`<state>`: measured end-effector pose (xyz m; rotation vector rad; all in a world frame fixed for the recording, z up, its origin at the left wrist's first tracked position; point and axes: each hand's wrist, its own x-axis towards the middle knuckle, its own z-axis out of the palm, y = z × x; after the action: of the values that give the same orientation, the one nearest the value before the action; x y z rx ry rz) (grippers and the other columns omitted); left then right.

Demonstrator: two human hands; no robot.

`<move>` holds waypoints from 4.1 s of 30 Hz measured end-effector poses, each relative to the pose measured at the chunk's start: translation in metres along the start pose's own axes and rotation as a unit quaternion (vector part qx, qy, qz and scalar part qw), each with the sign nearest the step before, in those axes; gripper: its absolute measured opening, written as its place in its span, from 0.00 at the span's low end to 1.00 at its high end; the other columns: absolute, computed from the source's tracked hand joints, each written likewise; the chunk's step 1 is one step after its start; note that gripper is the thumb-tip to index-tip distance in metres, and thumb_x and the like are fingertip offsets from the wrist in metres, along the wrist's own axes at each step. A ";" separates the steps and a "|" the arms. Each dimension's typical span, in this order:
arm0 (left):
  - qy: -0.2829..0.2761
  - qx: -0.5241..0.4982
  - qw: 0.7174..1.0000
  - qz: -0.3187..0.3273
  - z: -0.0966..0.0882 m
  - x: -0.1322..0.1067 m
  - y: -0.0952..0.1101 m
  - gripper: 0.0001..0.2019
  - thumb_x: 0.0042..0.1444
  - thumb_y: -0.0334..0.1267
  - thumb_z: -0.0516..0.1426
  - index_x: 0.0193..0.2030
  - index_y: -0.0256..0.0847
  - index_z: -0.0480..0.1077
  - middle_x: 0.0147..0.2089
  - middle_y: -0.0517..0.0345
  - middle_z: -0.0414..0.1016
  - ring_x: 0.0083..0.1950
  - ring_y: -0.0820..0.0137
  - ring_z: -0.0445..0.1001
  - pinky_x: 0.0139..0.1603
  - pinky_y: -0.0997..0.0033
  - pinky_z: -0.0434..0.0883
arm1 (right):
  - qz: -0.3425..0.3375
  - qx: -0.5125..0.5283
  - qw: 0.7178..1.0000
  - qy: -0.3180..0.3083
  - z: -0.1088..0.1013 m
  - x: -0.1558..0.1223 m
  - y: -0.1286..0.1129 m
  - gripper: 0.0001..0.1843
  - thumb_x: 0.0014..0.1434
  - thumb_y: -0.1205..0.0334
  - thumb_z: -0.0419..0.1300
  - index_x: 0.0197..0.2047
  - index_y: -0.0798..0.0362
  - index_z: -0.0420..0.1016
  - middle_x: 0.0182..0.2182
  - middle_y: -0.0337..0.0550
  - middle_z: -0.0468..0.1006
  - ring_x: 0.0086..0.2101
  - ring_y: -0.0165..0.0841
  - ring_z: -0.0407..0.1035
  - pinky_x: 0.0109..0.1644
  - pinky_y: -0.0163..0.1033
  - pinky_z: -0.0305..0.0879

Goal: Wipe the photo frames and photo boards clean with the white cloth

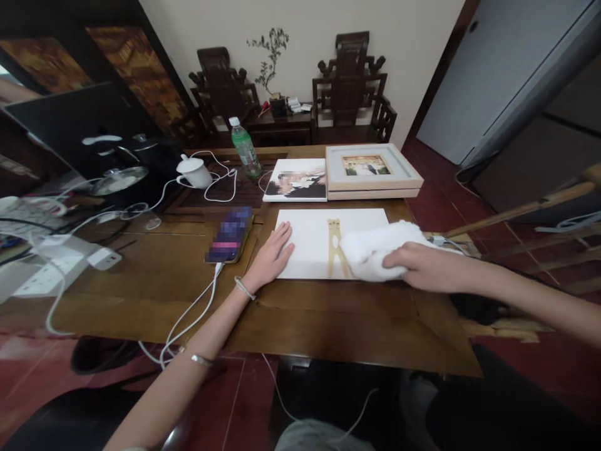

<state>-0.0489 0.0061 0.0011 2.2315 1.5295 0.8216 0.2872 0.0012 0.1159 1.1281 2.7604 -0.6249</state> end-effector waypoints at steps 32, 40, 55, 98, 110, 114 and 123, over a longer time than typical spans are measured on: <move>-0.004 -0.002 1.000 -0.003 -0.001 0.000 0.002 0.27 0.65 0.47 0.45 0.66 0.32 0.56 0.70 0.43 0.52 0.72 0.61 0.47 0.70 0.53 0.46 | 0.032 -0.036 0.999 -0.026 0.001 0.004 -0.014 0.19 0.46 0.75 0.47 0.36 0.50 0.73 0.31 0.44 0.76 0.37 0.40 0.71 0.40 0.40 0.63; -0.005 -0.008 1.000 -0.002 -0.003 0.000 0.003 0.26 0.65 0.47 0.44 0.66 0.36 0.57 0.70 0.46 0.51 0.72 0.63 0.48 0.70 0.53 0.47 | 0.076 -0.024 0.992 0.094 0.004 0.076 -0.007 0.22 0.50 0.74 0.46 0.47 0.56 0.69 0.41 0.54 0.75 0.44 0.44 0.68 0.46 0.46 0.62; -0.003 -0.003 1.000 0.004 -0.003 0.000 0.003 0.26 0.65 0.46 0.44 0.66 0.39 0.56 0.70 0.49 0.51 0.71 0.62 0.48 0.70 0.51 0.47 | -0.094 -0.091 0.990 -0.052 0.066 0.019 -0.091 0.30 0.44 0.77 0.54 0.52 0.54 0.72 0.68 0.49 0.49 0.66 0.54 0.33 0.61 0.74 0.41; -0.002 -0.016 1.000 0.014 0.001 0.001 -0.006 0.24 0.66 0.42 0.42 0.66 0.38 0.56 0.70 0.48 0.52 0.72 0.64 0.47 0.70 0.53 0.46 | 0.023 -0.110 0.993 -0.022 0.016 0.121 -0.068 0.38 0.47 0.82 0.48 0.62 0.54 0.62 0.68 0.52 0.46 0.66 0.55 0.36 0.57 0.75 0.48; 0.019 -0.008 1.000 -0.002 0.004 -0.001 -0.009 0.25 0.65 0.40 0.42 0.67 0.35 0.54 0.72 0.47 0.48 0.73 0.62 0.43 0.71 0.54 0.45 | -0.047 -0.190 0.981 -0.008 0.069 0.055 -0.114 0.24 0.53 0.70 0.59 0.55 0.52 0.71 0.69 0.56 0.42 0.65 0.63 0.34 0.57 0.77 0.43; 0.020 -0.006 1.000 0.004 0.004 -0.002 -0.009 0.25 0.65 0.39 0.43 0.67 0.35 0.54 0.71 0.47 0.48 0.72 0.62 0.44 0.71 0.53 0.46 | -0.073 -0.162 0.983 -0.055 0.069 0.036 -0.130 0.22 0.55 0.67 0.58 0.54 0.52 0.72 0.68 0.55 0.45 0.64 0.63 0.38 0.57 0.77 0.45; 0.016 0.000 1.000 0.002 0.003 -0.001 -0.009 0.25 0.66 0.41 0.42 0.67 0.35 0.54 0.72 0.46 0.48 0.72 0.62 0.44 0.71 0.54 0.46 | -0.025 -0.132 0.990 -0.031 0.030 0.097 -0.098 0.31 0.52 0.77 0.48 0.60 0.54 0.65 0.67 0.51 0.53 0.64 0.55 0.44 0.56 0.72 0.53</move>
<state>-0.0538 0.0085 -0.0070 2.2316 1.5396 0.8634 0.1482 -0.0108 0.0988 0.9667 2.7231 -0.2805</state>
